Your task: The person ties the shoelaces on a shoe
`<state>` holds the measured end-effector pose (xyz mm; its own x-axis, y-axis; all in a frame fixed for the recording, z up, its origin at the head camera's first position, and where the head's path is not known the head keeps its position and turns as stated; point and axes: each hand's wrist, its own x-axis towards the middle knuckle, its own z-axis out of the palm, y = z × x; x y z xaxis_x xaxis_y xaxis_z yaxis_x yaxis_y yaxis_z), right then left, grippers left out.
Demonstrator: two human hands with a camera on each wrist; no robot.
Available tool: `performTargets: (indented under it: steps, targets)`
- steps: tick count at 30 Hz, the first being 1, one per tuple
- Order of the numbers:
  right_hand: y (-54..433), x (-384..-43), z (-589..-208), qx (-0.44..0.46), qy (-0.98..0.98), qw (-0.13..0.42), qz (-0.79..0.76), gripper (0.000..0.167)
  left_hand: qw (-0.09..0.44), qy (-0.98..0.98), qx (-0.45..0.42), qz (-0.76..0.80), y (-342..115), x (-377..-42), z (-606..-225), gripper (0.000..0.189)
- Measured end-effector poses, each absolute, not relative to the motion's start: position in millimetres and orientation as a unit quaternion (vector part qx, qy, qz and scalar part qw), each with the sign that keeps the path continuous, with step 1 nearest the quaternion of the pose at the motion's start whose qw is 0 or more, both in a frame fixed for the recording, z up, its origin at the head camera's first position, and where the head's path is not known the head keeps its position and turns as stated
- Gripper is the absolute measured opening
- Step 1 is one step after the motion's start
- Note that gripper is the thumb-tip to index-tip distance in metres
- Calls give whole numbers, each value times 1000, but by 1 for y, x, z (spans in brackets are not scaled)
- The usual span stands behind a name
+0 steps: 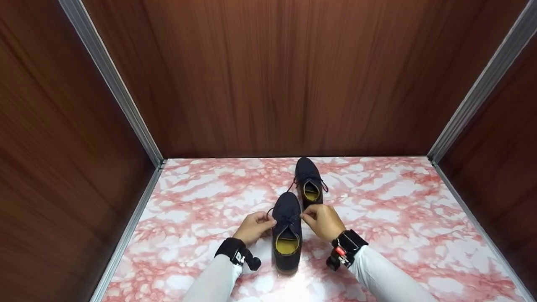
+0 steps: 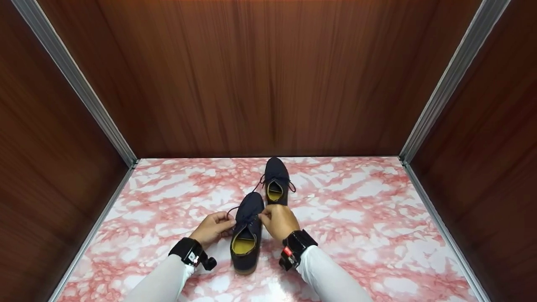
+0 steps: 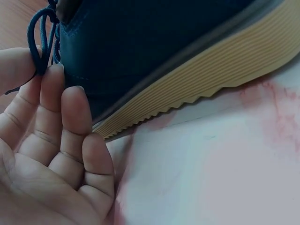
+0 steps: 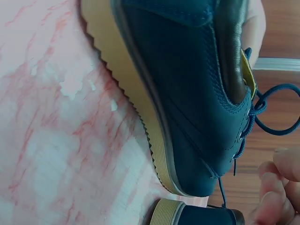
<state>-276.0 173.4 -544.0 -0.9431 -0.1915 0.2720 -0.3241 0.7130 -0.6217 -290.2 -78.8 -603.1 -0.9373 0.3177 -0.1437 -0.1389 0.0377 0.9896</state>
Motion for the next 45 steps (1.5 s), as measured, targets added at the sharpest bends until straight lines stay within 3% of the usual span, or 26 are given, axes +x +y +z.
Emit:
performTargets:
  steps: [18,36,45]
  targets:
    - [151,-302,-544,45,-919,36,391,32,167,694,59,698,-79,-291,-609,13]
    - [147,-308,-556,34,-896,-9,442,16,160,699,56,695,-78,-290,-610,18]
    - [141,-306,-554,44,-905,4,423,23,155,703,61,692,-77,-290,-610,18]
